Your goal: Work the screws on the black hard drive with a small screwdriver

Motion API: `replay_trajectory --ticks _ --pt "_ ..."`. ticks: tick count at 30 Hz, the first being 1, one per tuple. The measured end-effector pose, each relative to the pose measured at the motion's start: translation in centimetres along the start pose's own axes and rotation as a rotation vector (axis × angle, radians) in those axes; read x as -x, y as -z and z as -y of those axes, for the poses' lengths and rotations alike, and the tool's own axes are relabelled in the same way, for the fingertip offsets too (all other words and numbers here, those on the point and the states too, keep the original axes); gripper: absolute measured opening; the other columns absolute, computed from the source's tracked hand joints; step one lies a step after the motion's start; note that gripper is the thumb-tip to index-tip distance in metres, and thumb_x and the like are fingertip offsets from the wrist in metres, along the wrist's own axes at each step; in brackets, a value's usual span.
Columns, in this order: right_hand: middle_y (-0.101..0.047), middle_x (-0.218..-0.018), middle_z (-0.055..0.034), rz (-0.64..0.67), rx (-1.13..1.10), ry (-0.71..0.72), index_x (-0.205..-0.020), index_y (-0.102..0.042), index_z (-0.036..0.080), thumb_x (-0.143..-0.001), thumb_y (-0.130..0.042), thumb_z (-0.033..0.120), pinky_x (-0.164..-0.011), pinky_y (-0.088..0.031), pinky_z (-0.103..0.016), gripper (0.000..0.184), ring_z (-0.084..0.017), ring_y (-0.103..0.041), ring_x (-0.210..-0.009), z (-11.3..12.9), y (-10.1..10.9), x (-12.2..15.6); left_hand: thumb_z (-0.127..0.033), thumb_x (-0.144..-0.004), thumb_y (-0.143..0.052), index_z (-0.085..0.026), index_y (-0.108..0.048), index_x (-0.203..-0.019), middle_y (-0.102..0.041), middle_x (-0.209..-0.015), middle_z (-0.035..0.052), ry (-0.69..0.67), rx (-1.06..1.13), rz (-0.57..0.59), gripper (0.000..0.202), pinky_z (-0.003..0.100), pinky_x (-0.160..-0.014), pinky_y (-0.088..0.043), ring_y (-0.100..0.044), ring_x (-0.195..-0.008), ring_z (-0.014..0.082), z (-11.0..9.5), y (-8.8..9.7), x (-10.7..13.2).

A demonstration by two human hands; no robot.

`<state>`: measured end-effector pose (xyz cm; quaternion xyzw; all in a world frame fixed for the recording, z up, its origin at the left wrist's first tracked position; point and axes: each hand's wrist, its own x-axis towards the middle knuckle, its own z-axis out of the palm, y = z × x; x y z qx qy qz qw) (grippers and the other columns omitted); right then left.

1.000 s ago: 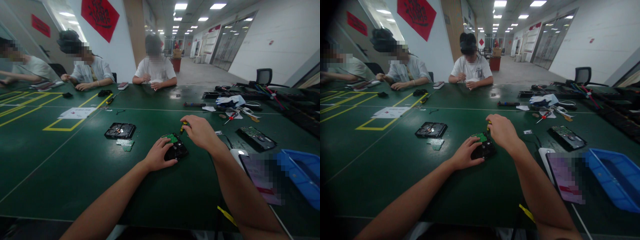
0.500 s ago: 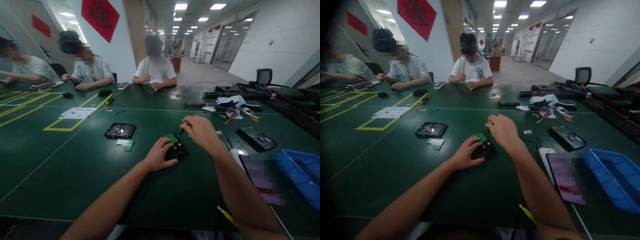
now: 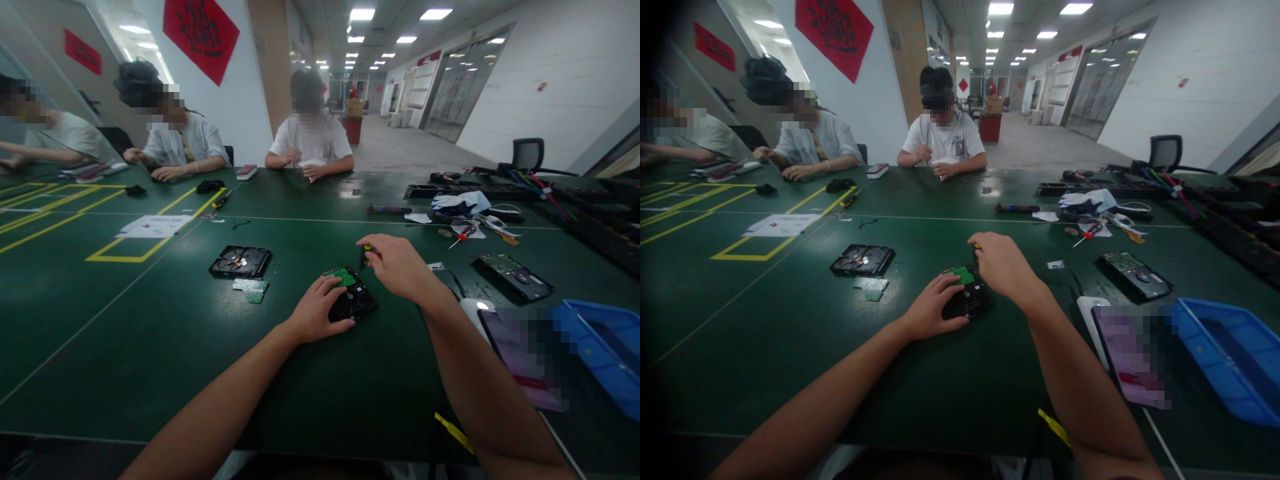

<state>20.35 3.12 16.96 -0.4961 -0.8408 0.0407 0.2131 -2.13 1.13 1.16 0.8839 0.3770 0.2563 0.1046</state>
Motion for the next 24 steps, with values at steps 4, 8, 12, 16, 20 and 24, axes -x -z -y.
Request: replay_trajectory --ticks 4,8,12,16,20,24 --pt "-0.077 -0.114 -0.0122 -0.01 0.003 -0.006 -0.116 -0.075 0.017 -0.1 -0.054 0.016 -0.102 -0.05 -0.041 0.027 -0.026 -0.07 -0.11 0.21 0.17 0.0 -0.068 -0.085 -0.076 -0.022 -0.057 -0.148 -0.052 -0.155 0.0161 0.006 -0.005 -0.001 0.08 0.062 -0.129 -0.033 -0.044 -0.15 0.039 0.03 -0.17 0.01" --pt "-0.077 -0.104 -0.0097 -0.024 0.018 -0.022 -0.107 -0.076 0.02 -0.101 -0.057 0.022 -0.095 -0.051 -0.041 0.019 -0.026 -0.069 -0.101 0.04 0.13 -0.02 -0.068 -0.085 -0.076 -0.021 -0.057 -0.147 -0.052 -0.154 0.0163 -0.002 -0.002 -0.008 0.08 0.061 -0.129 -0.032 -0.044 -0.15 0.0382 -0.04 -0.15 0.03" --pt "-0.076 -0.114 -0.0101 -0.014 -0.011 -0.013 -0.112 -0.073 0.02 -0.099 -0.054 0.014 -0.096 -0.05 -0.04 0.024 -0.025 -0.07 -0.105 -0.31 -0.14 -0.01 -0.068 -0.085 -0.075 -0.022 -0.057 -0.148 -0.052 -0.155 0.0163 0.0 -0.002 0.002 0.08 0.061 -0.129 -0.033 -0.044 -0.15 0.0386 -0.05 -0.07 0.01" --pt "-0.075 -0.12 -0.013 -0.006 -0.021 -0.018 -0.12 -0.07 0.016 -0.098 -0.052 0.01 -0.1 -0.049 -0.04 0.029 -0.027 -0.069 -0.11 -0.16 -0.15 0.0 -0.069 -0.085 -0.075 -0.023 -0.056 -0.148 -0.052 -0.156 0.0157 0.004 -0.001 0.008 0.081 0.062 -0.129 -0.032 -0.044 -0.151 0.039 0.02 -0.1 0.0" --pt "-0.074 -0.112 -0.0129 0.006 0.012 -0.018 -0.113 -0.071 0.015 -0.1 -0.051 0.013 -0.098 -0.048 -0.039 0.024 -0.026 -0.067 -0.106 0.25 0.11 0.03 -0.068 -0.085 -0.076 -0.024 -0.056 -0.148 -0.052 -0.156 0.0155 0.013 -0.002 0.011 0.08 0.063 -0.128 -0.033 -0.044 -0.15 0.0397 -0.06 0.0 -0.03" --pt "-0.073 -0.104 -0.0091 0.003 0.028 -0.029 -0.105 -0.071 0.02 -0.101 -0.054 0.018 -0.092 -0.048 -0.037 0.017 -0.024 -0.066 -0.098 0.22 0.2 0.08 -0.067 -0.085 -0.076 -0.023 -0.056 -0.148 -0.052 -0.155 0.0162 0.002 0.003 0.001 0.079 0.062 -0.128 -0.034 -0.044 -0.15 0.0396 -0.15 0.1 -0.04"
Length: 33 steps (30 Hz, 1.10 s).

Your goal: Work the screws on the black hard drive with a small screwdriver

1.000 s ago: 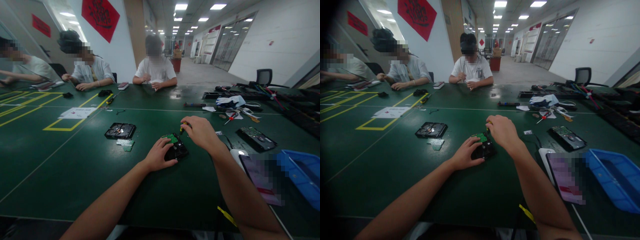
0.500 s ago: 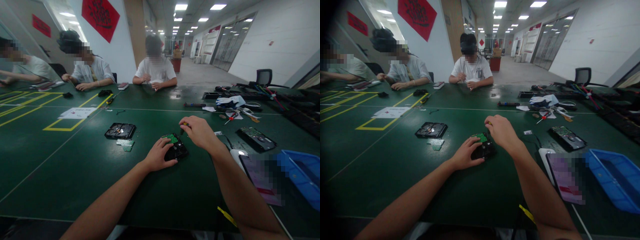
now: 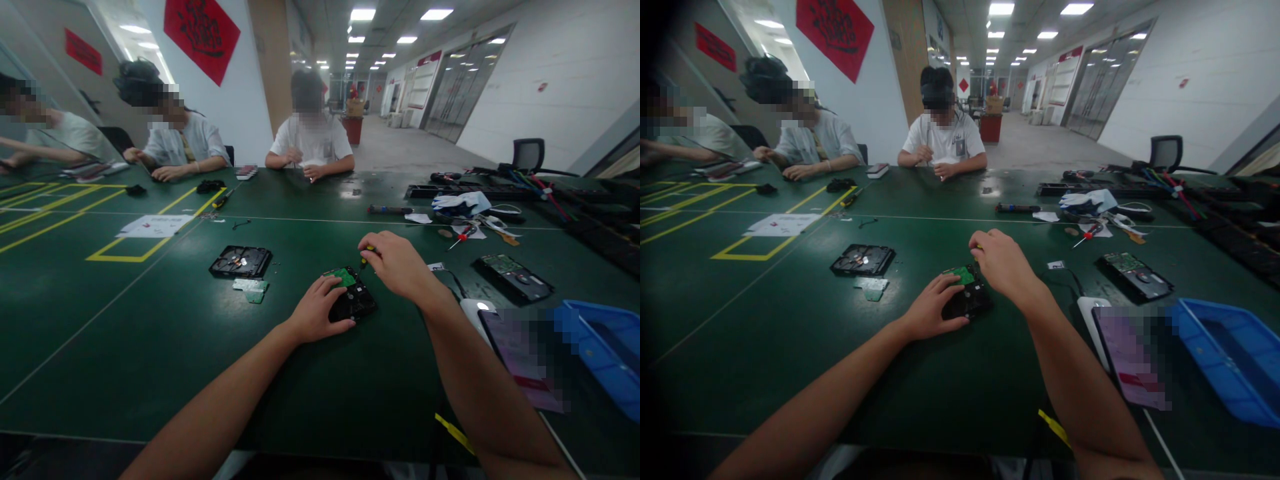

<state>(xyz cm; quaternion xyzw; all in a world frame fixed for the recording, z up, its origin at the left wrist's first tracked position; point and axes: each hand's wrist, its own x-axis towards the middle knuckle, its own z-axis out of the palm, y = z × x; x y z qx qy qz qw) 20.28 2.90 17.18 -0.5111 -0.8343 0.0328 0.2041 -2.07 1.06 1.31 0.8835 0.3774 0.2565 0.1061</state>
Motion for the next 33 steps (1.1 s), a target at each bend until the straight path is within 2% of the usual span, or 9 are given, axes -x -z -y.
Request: replay_trajectory --ticks 8,15,21,27,30,33 --pt "-0.076 -0.118 -0.0113 0.002 -0.004 -0.012 -0.117 -0.069 0.019 -0.096 -0.051 0.007 -0.093 -0.05 -0.039 0.03 -0.026 -0.07 -0.105 -0.49 -0.35 0.06 -0.068 -0.085 -0.076 -0.023 -0.058 -0.147 -0.052 -0.155 0.0157 0.013 0.01 0.005 0.079 0.062 -0.128 -0.034 -0.045 -0.149 0.0391 -0.07 0.07 0.0" --pt "-0.075 -0.12 -0.0146 -0.003 0.027 -0.035 -0.118 -0.067 0.015 -0.096 -0.052 0.006 -0.095 -0.05 -0.04 0.028 -0.028 -0.07 -0.109 -0.48 -0.45 0.04 -0.069 -0.085 -0.075 -0.022 -0.056 -0.149 -0.052 -0.155 0.0165 0.003 0.003 0.005 0.081 0.061 -0.128 -0.034 -0.045 -0.149 0.0386 0.26 -0.13 0.03" --pt "-0.074 -0.108 -0.0124 -0.021 0.113 -0.077 -0.109 -0.069 0.017 -0.102 -0.06 0.024 -0.086 -0.049 -0.038 0.013 -0.026 -0.069 -0.098 -0.5 -0.49 -0.04 -0.07 -0.086 -0.075 -0.022 -0.056 -0.148 -0.052 -0.155 0.0161 0.004 -0.007 0.011 0.081 0.062 -0.128 -0.034 -0.043 -0.15 0.0388 0.11 -0.03 0.03" --pt "-0.072 -0.098 -0.0092 -0.058 0.165 -0.113 -0.101 -0.071 0.021 -0.102 -0.062 0.036 -0.079 -0.047 -0.037 0.018 -0.024 -0.066 -0.088 -0.43 -0.33 0.07 -0.068 -0.085 -0.076 -0.022 -0.057 -0.148 -0.052 -0.155 0.016 0.012 0.007 0.008 0.08 0.062 -0.128 -0.034 -0.044 -0.15 0.0394 0.02 -0.03 0.0" --pt "-0.073 -0.107 -0.0109 -0.046 0.118 -0.096 -0.109 -0.071 0.02 -0.101 -0.064 0.028 -0.084 -0.049 -0.039 0.014 -0.026 -0.068 -0.096 -0.49 -0.38 -0.05 -0.068 -0.084 -0.077 -0.024 -0.057 -0.148 -0.053 -0.155 0.0152 0.013 0.019 0.002 0.08 0.063 -0.127 -0.034 -0.045 -0.149 0.0399 0.05 -0.06 -0.02" --pt "-0.074 -0.118 -0.013 -0.037 0.048 -0.063 -0.118 -0.069 0.017 -0.097 -0.062 0.016 -0.092 -0.049 -0.039 0.021 -0.027 -0.069 -0.105 -0.5 -0.44 -0.17 -0.067 -0.084 -0.077 -0.024 -0.057 -0.147 -0.053 -0.154 0.0154 0.009 0.02 0.0 0.079 0.063 -0.127 -0.034 -0.045 -0.149 0.0399 0.07 -0.05 -0.01"
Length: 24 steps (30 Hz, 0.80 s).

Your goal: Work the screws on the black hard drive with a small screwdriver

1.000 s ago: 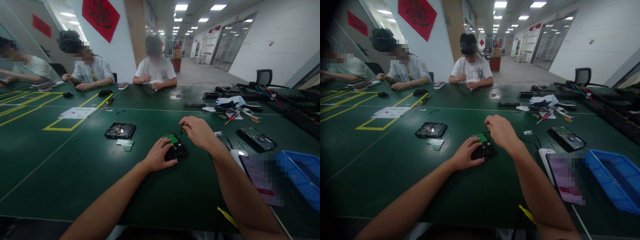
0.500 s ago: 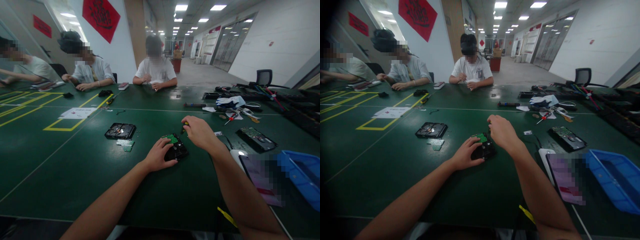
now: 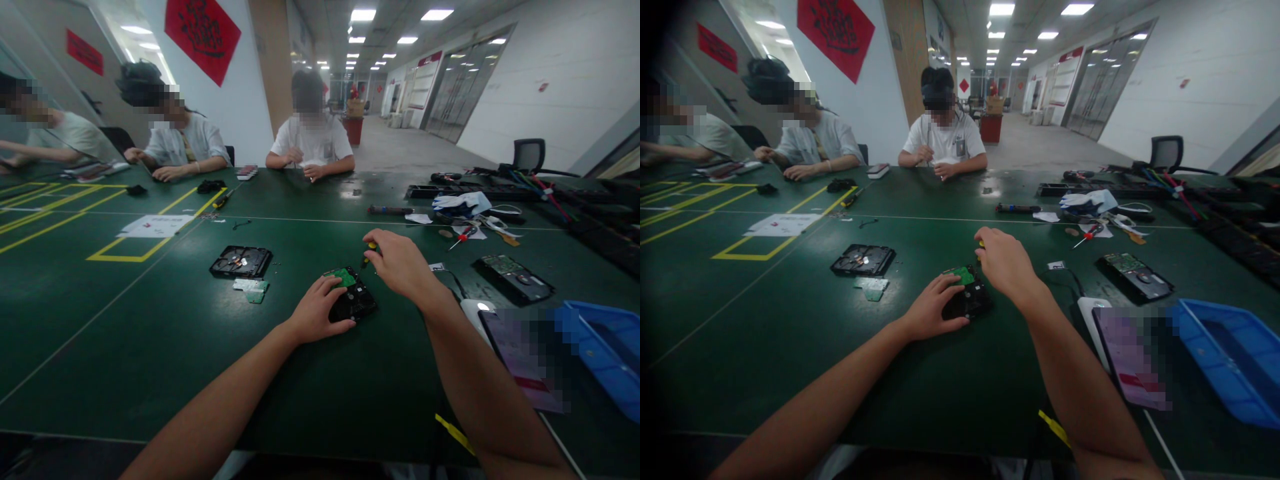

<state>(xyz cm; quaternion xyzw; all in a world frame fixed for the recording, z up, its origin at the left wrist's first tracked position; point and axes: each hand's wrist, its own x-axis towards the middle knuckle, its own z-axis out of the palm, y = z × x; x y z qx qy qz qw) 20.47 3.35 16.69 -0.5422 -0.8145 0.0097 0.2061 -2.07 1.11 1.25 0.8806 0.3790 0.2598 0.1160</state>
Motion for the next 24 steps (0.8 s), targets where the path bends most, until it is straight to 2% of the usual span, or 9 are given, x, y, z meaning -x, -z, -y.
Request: replay_trajectory --ticks 3,7,12,16,21,24 --pt "-0.074 -0.116 -0.0129 -0.004 -0.033 0.019 -0.115 -0.068 0.016 -0.095 -0.059 0.011 -0.094 -0.049 -0.038 0.022 -0.026 -0.068 -0.105 0.2 0.1 0.0 -0.067 -0.085 -0.076 -0.022 -0.057 -0.148 -0.053 -0.154 0.0163 -0.006 -0.01 0.0 0.08 0.062 -0.128 -0.034 -0.045 -0.149 0.0393 0.0 0.0 0.0" --pt "-0.072 -0.107 -0.0101 -0.026 -0.049 0.056 -0.109 -0.07 0.019 -0.096 -0.056 0.014 -0.093 -0.049 -0.038 0.02 -0.024 -0.066 -0.096 0.4 0.3 0.2 -0.067 -0.084 -0.077 -0.023 -0.056 -0.148 -0.052 -0.155 0.0159 -0.005 -0.004 0.002 0.08 0.063 -0.128 -0.033 -0.045 -0.149 0.0393 -0.1 0.0 0.0" --pt "-0.073 -0.107 -0.0112 -0.035 -0.019 0.035 -0.108 -0.07 0.018 -0.095 -0.057 0.013 -0.09 -0.049 -0.039 0.019 -0.025 -0.067 -0.098 0.0 0.0 0.0 -0.067 -0.084 -0.077 -0.024 -0.056 -0.148 -0.052 -0.155 0.0155 0.003 -0.003 0.003 0.08 0.063 -0.128 -0.032 -0.045 -0.149 0.0397 0.0 -0.1 0.0" --pt "-0.072 -0.099 -0.0096 -0.036 0.063 -0.025 -0.102 -0.068 0.019 -0.097 -0.065 0.025 -0.082 -0.048 -0.038 0.008 -0.025 -0.066 -0.091 0.0 0.1 0.1 -0.068 -0.085 -0.076 -0.024 -0.057 -0.148 -0.052 -0.156 0.0152 -0.001 -0.014 -0.002 0.079 0.062 -0.128 -0.033 -0.044 -0.15 0.039 0.0 -0.1 0.0" --pt "-0.071 -0.091 -0.0074 -0.008 0.129 -0.076 -0.091 -0.066 0.021 -0.097 -0.071 0.042 -0.071 -0.042 -0.035 0.022 -0.023 -0.064 -0.081 0.8 0.8 0.4 -0.067 -0.086 -0.076 -0.021 -0.057 -0.147 -0.053 -0.154 0.0168 -0.016 -0.016 -0.004 0.079 0.06 -0.129 -0.032 -0.045 -0.149 0.0382 -0.1 0.0 0.0" --pt "-0.071 -0.089 -0.0071 -0.002 0.142 -0.067 -0.087 -0.065 0.021 -0.097 -0.07 0.045 -0.07 -0.04 -0.035 0.027 -0.023 -0.063 -0.078 1.0 0.9 0.5 -0.068 -0.085 -0.077 -0.022 -0.057 -0.147 -0.052 -0.155 0.016 -0.012 -0.015 -0.001 0.08 0.061 -0.129 -0.032 -0.044 -0.15 0.0388 -0.1 0.0 0.0"
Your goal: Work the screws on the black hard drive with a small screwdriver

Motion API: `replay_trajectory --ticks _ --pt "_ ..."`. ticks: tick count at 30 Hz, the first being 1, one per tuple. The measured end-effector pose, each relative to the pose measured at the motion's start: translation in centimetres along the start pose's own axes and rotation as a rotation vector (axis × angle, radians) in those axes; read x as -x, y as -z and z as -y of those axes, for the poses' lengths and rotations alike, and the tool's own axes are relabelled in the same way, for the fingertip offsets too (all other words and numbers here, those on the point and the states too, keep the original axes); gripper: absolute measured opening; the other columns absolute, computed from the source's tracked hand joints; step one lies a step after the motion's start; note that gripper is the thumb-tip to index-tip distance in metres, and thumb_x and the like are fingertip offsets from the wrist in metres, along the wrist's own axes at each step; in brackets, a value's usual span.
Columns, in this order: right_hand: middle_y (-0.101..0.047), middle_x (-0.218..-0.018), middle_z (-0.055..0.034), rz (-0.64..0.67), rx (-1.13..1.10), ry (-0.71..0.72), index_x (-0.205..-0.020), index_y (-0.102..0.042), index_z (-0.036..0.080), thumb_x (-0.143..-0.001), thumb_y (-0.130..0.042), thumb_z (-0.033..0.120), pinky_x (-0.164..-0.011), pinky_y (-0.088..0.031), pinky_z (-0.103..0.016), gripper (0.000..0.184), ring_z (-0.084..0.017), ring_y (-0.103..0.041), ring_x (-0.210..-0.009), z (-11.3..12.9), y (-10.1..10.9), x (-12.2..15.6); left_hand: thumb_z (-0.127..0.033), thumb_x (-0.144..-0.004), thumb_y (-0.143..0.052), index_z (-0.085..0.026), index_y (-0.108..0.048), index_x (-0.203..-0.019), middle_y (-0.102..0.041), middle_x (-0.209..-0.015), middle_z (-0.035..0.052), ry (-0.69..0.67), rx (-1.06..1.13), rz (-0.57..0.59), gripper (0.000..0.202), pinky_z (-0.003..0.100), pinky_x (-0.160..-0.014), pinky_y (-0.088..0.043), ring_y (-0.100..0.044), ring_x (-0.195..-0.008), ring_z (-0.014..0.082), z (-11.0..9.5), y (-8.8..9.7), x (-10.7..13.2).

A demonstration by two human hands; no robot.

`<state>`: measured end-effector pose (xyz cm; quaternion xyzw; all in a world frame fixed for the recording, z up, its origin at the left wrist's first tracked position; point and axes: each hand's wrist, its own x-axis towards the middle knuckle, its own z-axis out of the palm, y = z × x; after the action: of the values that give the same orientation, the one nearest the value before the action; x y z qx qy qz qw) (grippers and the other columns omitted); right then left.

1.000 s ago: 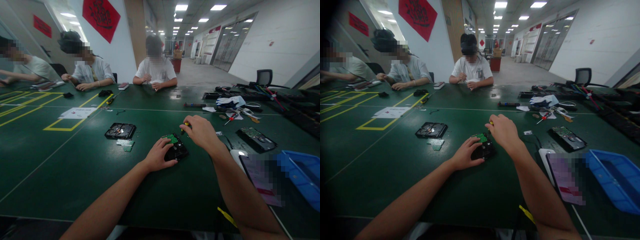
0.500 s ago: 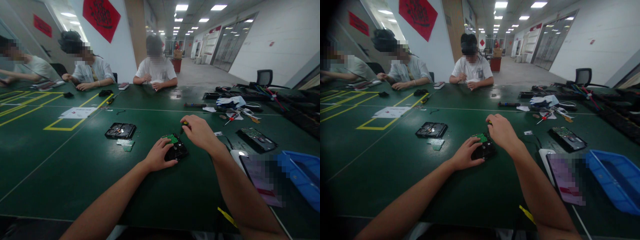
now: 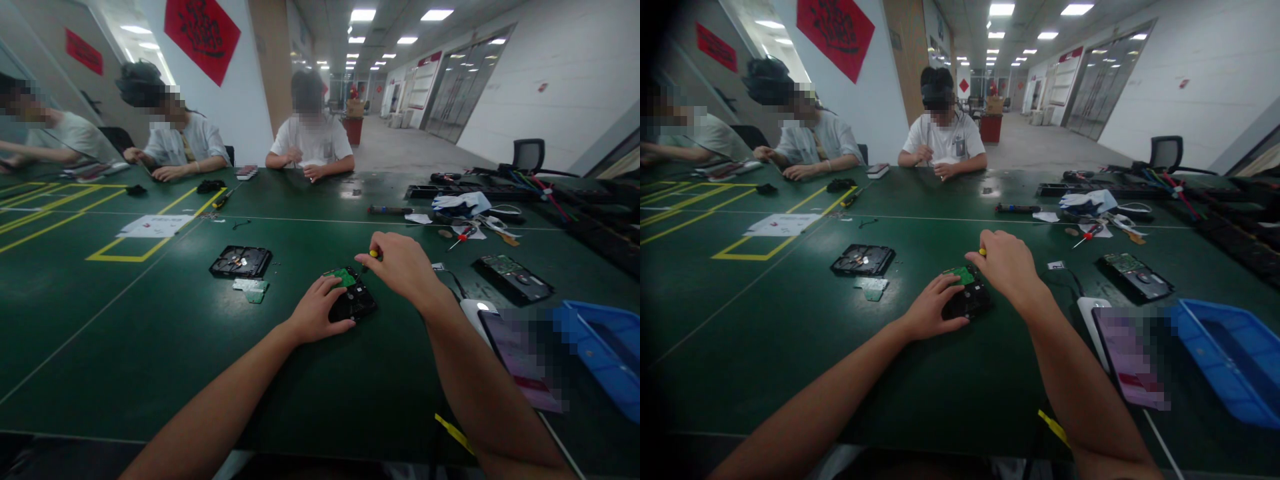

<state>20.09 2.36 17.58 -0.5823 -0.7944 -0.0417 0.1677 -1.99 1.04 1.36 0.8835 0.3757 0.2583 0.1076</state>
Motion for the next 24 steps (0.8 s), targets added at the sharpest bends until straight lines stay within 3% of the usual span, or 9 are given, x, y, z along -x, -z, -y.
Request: replay_trajectory --ticks 8,13,17,24 --pt "-0.072 -0.095 -0.0077 0.005 -0.043 0.012 -0.097 -0.067 0.02 -0.095 -0.072 0.03 -0.074 -0.041 -0.034 0.011 -0.023 -0.065 -0.084 -0.26 -0.35 -0.11 -0.067 -0.084 -0.077 -0.021 -0.058 -0.146 -0.052 -0.155 0.017 -0.004 -0.001 -0.009 0.079 0.061 -0.129 -0.032 -0.046 -0.149 0.0391 0.02 -0.03 0.04" --pt "-0.07 -0.095 -0.0075 0.016 -0.049 0.04 -0.097 -0.069 0.02 -0.096 -0.071 0.029 -0.075 -0.041 -0.034 0.009 -0.023 -0.063 -0.085 -0.39 -0.41 -0.19 -0.068 -0.085 -0.076 -0.02 -0.057 -0.147 -0.053 -0.154 0.017 -0.005 -0.014 -0.005 0.082 0.06 -0.129 -0.032 -0.046 -0.149 0.0387 0.34 -0.34 0.11" --pt "-0.071 -0.096 -0.0087 0.027 -0.098 0.083 -0.094 -0.071 0.018 -0.097 -0.068 0.026 -0.081 -0.044 -0.036 0.009 -0.023 -0.064 -0.089 -0.29 -0.37 -0.2 -0.07 -0.086 -0.073 -0.019 -0.056 -0.148 -0.052 -0.155 0.0174 -0.007 -0.029 0.004 0.082 0.059 -0.129 -0.033 -0.045 -0.15 0.0379 0.43 -0.45 0.15" --pt "-0.074 -0.105 -0.0128 0.027 -0.102 0.091 -0.103 -0.073 0.015 -0.1 -0.056 0.019 -0.087 -0.047 -0.038 0.019 -0.024 -0.067 -0.096 -0.09 -0.42 -0.04 -0.07 -0.086 -0.074 -0.022 -0.056 -0.148 -0.052 -0.156 0.0156 0.007 -0.022 0.003 0.081 0.061 -0.129 -0.032 -0.044 -0.15 0.0379 0.4 -0.39 0.12"
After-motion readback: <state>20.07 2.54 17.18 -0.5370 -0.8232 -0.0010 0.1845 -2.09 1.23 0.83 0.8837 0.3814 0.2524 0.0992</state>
